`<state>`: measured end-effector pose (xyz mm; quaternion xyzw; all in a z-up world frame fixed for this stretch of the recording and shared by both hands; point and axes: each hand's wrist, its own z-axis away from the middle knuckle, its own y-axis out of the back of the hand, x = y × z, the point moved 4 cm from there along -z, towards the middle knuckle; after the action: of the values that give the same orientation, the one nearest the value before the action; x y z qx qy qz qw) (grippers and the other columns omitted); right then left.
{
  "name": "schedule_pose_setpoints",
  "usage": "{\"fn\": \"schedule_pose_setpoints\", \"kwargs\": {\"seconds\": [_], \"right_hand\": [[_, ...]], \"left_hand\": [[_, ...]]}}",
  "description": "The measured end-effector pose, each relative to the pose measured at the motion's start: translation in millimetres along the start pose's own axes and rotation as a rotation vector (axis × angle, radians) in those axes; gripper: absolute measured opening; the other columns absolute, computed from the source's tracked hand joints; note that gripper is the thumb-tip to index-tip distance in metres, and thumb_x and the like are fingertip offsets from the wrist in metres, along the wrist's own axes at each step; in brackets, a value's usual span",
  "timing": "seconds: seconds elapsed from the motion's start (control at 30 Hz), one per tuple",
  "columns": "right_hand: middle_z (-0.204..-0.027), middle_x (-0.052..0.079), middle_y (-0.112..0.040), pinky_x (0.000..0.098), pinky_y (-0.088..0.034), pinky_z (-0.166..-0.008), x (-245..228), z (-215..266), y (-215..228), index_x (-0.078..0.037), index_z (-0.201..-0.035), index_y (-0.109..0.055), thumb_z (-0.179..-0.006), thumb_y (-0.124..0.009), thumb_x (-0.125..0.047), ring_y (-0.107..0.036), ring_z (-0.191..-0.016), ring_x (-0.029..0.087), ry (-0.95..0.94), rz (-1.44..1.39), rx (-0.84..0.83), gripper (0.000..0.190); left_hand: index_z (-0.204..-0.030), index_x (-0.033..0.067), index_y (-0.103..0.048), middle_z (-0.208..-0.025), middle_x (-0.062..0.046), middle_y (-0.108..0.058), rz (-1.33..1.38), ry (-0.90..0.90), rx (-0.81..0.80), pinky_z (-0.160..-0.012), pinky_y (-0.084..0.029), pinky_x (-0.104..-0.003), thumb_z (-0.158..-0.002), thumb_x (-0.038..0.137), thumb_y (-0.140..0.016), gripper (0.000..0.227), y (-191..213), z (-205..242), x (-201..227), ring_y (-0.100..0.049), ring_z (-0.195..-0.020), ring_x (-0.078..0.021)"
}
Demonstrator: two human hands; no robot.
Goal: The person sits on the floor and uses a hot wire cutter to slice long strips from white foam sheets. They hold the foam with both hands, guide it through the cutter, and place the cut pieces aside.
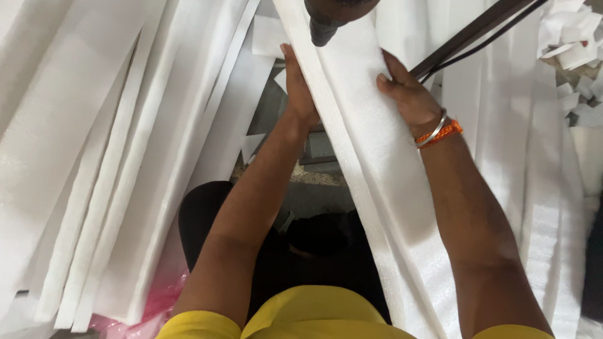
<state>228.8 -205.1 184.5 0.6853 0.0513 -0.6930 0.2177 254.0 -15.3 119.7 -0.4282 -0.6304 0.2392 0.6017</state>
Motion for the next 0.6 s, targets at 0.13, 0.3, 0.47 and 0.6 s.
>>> {"fn": "schedule_pose_setpoints", "kwargs": {"seconds": [0.13,0.3,0.47,0.6], "right_hand": [[-0.142,0.014,-0.055,0.0428,-0.04,-0.119,-5,-12,8,0.001,-0.151,-0.035,-0.099,-0.066,-0.02,-0.052,-0.133,0.026,0.039,-0.177,0.002,0.064],[-0.152,0.018,-0.044,0.0423,-0.036,-0.121,-14,-15,-5,-0.002,-0.159,-0.021,-0.099,-0.067,-0.019,-0.042,-0.142,0.028,0.144,-0.044,-0.022,0.078],[-0.174,0.02,-0.029,0.0426,-0.025,-0.133,-38,11,-30,-0.005,-0.167,-0.012,-0.104,-0.064,-0.03,-0.025,-0.163,0.031,0.276,0.223,-0.07,0.086],[-0.172,0.023,-0.02,0.0449,-0.021,-0.129,-47,38,-44,-0.005,-0.165,-0.013,-0.101,-0.067,-0.034,-0.017,-0.161,0.035,0.212,0.458,-0.009,0.088]], "left_hand": [[-0.157,0.0036,-0.02,-0.149,-0.035,-0.041,-0.092,0.066,0.101,-0.106,-0.056,-0.05,-0.091,0.079,-0.016,0.101,-1,-2,1,-0.053,-0.135,-0.0437],[-0.158,0.0044,-0.018,-0.149,-0.037,-0.04,-0.152,0.056,0.105,-0.105,-0.056,-0.049,-0.091,0.077,-0.012,0.099,-5,12,7,-0.054,-0.133,-0.0439],[-0.16,0.0047,-0.014,-0.152,-0.034,-0.04,-0.349,0.015,0.154,-0.109,-0.053,-0.045,-0.095,0.074,-0.008,0.095,-5,34,16,-0.051,-0.139,-0.0403],[-0.16,0.0049,-0.014,-0.152,-0.032,-0.041,-0.483,0.013,0.21,-0.11,-0.052,-0.045,-0.097,0.073,-0.008,0.093,0,57,6,-0.051,-0.139,-0.0393]]}}
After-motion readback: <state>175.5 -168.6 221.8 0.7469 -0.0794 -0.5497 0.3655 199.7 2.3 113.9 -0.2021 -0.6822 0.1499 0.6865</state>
